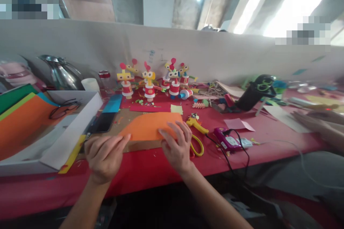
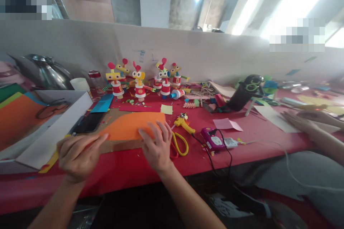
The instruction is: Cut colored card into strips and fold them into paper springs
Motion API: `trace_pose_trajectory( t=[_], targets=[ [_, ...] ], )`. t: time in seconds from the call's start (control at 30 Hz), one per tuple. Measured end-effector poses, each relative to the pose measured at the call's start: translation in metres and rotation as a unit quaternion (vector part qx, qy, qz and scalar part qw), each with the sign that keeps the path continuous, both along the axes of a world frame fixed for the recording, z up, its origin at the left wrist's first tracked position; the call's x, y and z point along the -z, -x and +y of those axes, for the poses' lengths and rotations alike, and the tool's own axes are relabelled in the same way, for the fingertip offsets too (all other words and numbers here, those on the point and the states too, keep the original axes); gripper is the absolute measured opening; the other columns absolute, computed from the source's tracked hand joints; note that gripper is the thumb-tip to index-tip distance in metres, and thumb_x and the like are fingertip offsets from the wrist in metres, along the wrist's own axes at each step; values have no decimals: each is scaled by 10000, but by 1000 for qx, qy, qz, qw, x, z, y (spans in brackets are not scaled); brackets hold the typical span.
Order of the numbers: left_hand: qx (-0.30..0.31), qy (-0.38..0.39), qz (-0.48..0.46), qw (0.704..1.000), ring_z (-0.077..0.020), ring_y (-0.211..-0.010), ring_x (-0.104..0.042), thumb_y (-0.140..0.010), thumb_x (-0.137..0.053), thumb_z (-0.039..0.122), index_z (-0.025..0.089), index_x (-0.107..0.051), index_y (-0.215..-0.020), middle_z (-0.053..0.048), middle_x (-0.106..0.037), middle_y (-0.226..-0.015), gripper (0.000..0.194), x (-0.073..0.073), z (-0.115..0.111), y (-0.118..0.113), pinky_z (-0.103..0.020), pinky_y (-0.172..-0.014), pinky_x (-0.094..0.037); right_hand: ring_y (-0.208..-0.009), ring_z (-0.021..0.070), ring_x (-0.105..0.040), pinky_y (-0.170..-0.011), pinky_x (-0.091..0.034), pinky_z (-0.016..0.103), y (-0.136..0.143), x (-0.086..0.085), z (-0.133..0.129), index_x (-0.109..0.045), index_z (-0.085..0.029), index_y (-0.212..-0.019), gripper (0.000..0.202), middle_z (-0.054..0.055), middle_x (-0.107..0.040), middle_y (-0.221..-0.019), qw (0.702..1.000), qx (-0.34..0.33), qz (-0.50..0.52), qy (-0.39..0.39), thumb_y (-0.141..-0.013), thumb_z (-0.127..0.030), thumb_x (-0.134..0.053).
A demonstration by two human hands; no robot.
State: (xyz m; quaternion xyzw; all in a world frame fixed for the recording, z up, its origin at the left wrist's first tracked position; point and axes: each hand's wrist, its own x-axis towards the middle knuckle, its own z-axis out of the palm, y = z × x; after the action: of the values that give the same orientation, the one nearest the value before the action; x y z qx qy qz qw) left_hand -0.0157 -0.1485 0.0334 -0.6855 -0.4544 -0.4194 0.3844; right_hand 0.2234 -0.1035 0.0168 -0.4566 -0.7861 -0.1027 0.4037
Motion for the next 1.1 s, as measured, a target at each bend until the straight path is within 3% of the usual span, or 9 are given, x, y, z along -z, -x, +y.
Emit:
trace_pose_trajectory(
  t=[0.07, 0.23, 0.4, 0.57, 0.7, 0.83, 0.97, 1.1],
  targets=[
    [-4, 34, 73, 997, -202, -813, -653, -807, -650, 143, 337, -678, -1108, 4, -742, -873, 360, 11, -7, 15, -386, -816, -454, -1327, 285, -366, -1129, -241, 521, -12, 6, 0, -649, -346, -1152, 342, 22, -550, -1332, 999, -12, -43, -16, -889, -165, -527],
    [7, 265, 127, 956, -208, -916, -644, -861, -476, 67, 245, -718, -1015, -29, -736, -988, 338, 42, -18, 33, -397, -881, -440, -1161, 223, -503, -1077, -326, 430, -24, 26, -6, -682, -254, -1089, 263, 46, -676, -1113, 983, -115, -127, 63, -944, -165, -482],
    [-3, 317, 77, 945, -217, -933, -647, -868, -435, 65, 189, -713, -998, -60, -729, -1015, 331, 59, -16, 37, -378, -878, -455, -941, 202, -589, -875, -456, 346, -20, 34, -7, -693, -196, -1028, 243, 78, -696, -985, 973, -118, -115, 160, -945, -144, -470],
    [-55, 379, 20, 924, -239, -891, -656, -938, -419, 258, 189, -671, -919, -78, -729, -957, 261, 48, -7, 45, -364, -821, -457, -973, 171, -630, -867, -462, 271, -23, 24, 7, -671, -187, -989, 191, 67, -705, -1028, 964, -125, -20, 234, -946, -187, -486],
    [-121, 470, 5, 874, -248, -794, -668, -949, -370, 352, 222, -640, -939, -64, -733, -880, 300, 26, 12, 56, -331, -675, -429, -766, 183, -670, -670, -438, 253, -23, 1, 32, -643, -207, -1001, 193, 34, -712, -821, 941, -54, -97, 319, -956, -300, -481],
    [-135, 530, 46, 836, -236, -737, -664, -948, -332, 396, 235, -626, -877, -53, -715, -806, 343, 11, 37, 63, -303, -601, -376, -872, 218, -676, -659, -422, 254, -13, -15, 56, -639, -232, -1019, 197, 49, -720, -913, 923, 4, -159, 352, -928, -362, -523],
    [-144, 537, 109, 824, -258, -764, -662, -954, -298, 410, 228, -610, -876, -79, -711, -826, 369, 16, 58, 66, -308, -588, -349, -880, 254, -686, -687, -459, 300, -1, -13, 61, -642, -226, -1029, 230, 88, -720, -939, 913, 60, -205, 349, -940, -355, -474],
    [-128, 508, 141, 840, -270, -772, -654, -956, -285, 377, 218, -613, -880, -90, -697, -787, 372, 26, 69, 72, -329, -629, -370, -836, 282, -701, -685, -491, 335, 7, -5, 59, -613, -179, -1121, 288, 134, -718, -889, 912, 86, -228, 328, -960, -297, -406]
  ],
)
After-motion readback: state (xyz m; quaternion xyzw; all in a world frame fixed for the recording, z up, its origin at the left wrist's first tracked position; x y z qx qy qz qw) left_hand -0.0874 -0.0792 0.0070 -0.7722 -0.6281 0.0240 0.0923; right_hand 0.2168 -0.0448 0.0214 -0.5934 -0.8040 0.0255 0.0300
